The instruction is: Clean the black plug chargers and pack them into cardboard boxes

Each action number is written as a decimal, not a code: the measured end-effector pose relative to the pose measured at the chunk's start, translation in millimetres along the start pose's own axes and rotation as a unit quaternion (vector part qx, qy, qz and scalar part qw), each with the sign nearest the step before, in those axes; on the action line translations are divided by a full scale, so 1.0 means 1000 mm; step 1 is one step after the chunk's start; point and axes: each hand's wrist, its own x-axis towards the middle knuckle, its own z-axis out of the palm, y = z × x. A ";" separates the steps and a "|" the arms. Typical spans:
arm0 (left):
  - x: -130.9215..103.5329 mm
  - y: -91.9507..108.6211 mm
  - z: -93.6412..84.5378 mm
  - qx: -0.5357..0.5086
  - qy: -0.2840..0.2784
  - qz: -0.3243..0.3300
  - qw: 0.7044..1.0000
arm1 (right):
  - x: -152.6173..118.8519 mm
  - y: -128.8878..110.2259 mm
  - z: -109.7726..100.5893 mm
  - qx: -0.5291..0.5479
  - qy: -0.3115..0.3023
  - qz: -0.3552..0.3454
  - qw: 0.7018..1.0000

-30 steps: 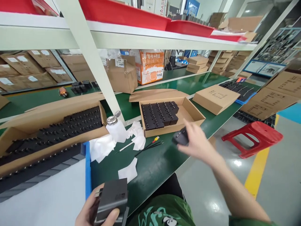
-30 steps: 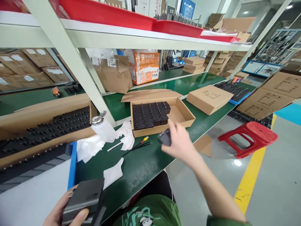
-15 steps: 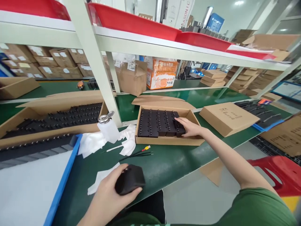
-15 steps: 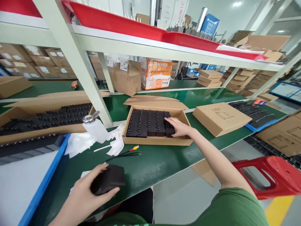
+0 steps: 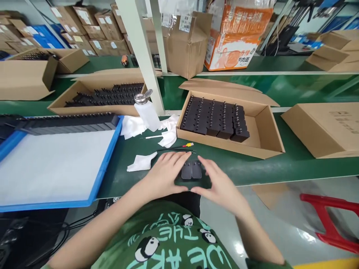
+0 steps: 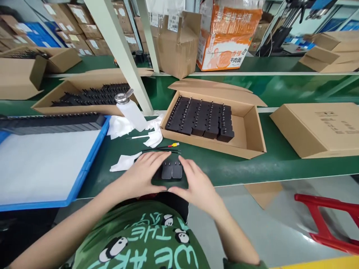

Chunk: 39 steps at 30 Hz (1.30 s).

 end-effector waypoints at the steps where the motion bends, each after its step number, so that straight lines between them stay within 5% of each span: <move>1: -0.005 -0.006 -0.007 -0.009 -0.016 0.008 1.000 | 0.001 -0.006 0.011 -0.013 -0.005 0.026 1.000; 6: -0.003 -0.033 -0.016 -0.037 -0.079 0.044 0.995 | 0.028 -0.026 0.034 -0.130 -0.013 0.085 0.988; 11: 0.009 -0.026 -0.009 -0.006 -0.018 0.027 0.999 | 0.030 -0.027 0.024 -0.123 0.009 0.046 0.991; 14: 0.028 -0.006 -0.029 0.008 0.058 0.007 0.998 | 0.016 -0.019 -0.022 -0.100 0.064 0.022 0.993; 18: 0.095 0.030 -0.060 0.006 0.126 0.012 0.992 | 0.014 0.001 -0.119 -0.159 0.170 -0.036 0.972; 22: 0.167 0.045 -0.057 0.025 0.081 0.014 0.996 | 0.048 0.034 -0.179 -0.229 0.023 -0.043 0.972; 25: 0.195 0.034 -0.040 0.046 0.048 -0.012 0.998 | 0.073 0.058 -0.184 -0.237 -0.066 -0.047 0.968; 30: 0.204 0.008 -0.025 0.064 0.014 -0.010 0.998 | 0.099 0.076 -0.171 -0.223 -0.146 -0.053 0.962; 35: 0.199 0.005 -0.029 0.076 0.019 0.023 0.997 | 0.105 0.079 -0.176 -0.219 -0.125 -0.043 0.967; 39: 0.197 0.013 -0.029 0.065 0.018 0.095 0.993 | 0.081 0.082 -0.192 -0.213 -0.075 -0.027 0.974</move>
